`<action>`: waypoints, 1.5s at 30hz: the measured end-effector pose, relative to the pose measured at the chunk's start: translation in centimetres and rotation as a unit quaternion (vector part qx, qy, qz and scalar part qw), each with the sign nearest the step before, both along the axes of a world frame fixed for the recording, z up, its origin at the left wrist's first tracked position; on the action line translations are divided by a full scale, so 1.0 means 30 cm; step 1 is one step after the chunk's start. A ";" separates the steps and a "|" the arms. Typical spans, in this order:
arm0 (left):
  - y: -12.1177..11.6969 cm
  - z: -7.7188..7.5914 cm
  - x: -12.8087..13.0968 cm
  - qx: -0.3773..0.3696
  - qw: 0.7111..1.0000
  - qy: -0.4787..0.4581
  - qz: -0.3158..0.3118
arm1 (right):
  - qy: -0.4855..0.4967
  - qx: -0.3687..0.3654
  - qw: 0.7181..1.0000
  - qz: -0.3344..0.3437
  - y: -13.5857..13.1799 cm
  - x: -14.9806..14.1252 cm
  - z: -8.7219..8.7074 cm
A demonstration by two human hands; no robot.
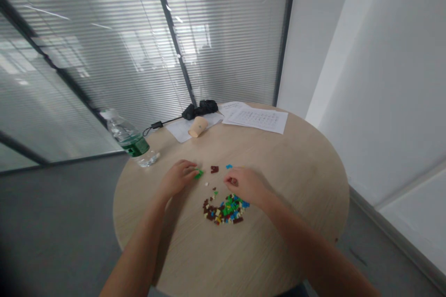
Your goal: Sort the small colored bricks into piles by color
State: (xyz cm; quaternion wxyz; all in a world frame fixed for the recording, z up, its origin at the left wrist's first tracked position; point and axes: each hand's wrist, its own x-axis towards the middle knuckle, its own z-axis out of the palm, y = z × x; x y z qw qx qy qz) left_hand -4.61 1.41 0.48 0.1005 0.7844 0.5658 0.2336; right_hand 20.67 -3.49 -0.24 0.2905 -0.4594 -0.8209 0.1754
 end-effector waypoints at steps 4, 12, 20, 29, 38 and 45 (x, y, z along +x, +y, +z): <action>0.002 -0.021 0.025 0.015 0.997 -0.026 -0.065 | -0.017 0.003 1.000 0.008 0.000 -0.001 0.000; -0.003 -0.032 0.074 0.006 0.995 -0.019 -0.094 | -0.021 -0.003 0.999 0.024 0.000 -0.003 -0.010; 0.007 -0.037 0.067 0.017 0.997 0.005 -0.080 | -0.016 0.032 0.993 0.109 -0.006 -0.027 -0.024; 0.005 -0.031 0.064 0.017 0.998 0.028 -0.050 | -0.065 0.021 0.991 0.115 -0.011 -0.033 -0.035; -0.014 -0.009 0.101 0.015 0.992 -0.067 -0.107 | -0.045 0.005 0.996 0.073 0.001 -0.030 -0.029; -0.060 0.014 0.161 -0.093 0.963 -0.140 -0.211 | 0.081 -0.053 0.995 -0.002 -0.009 -0.021 0.010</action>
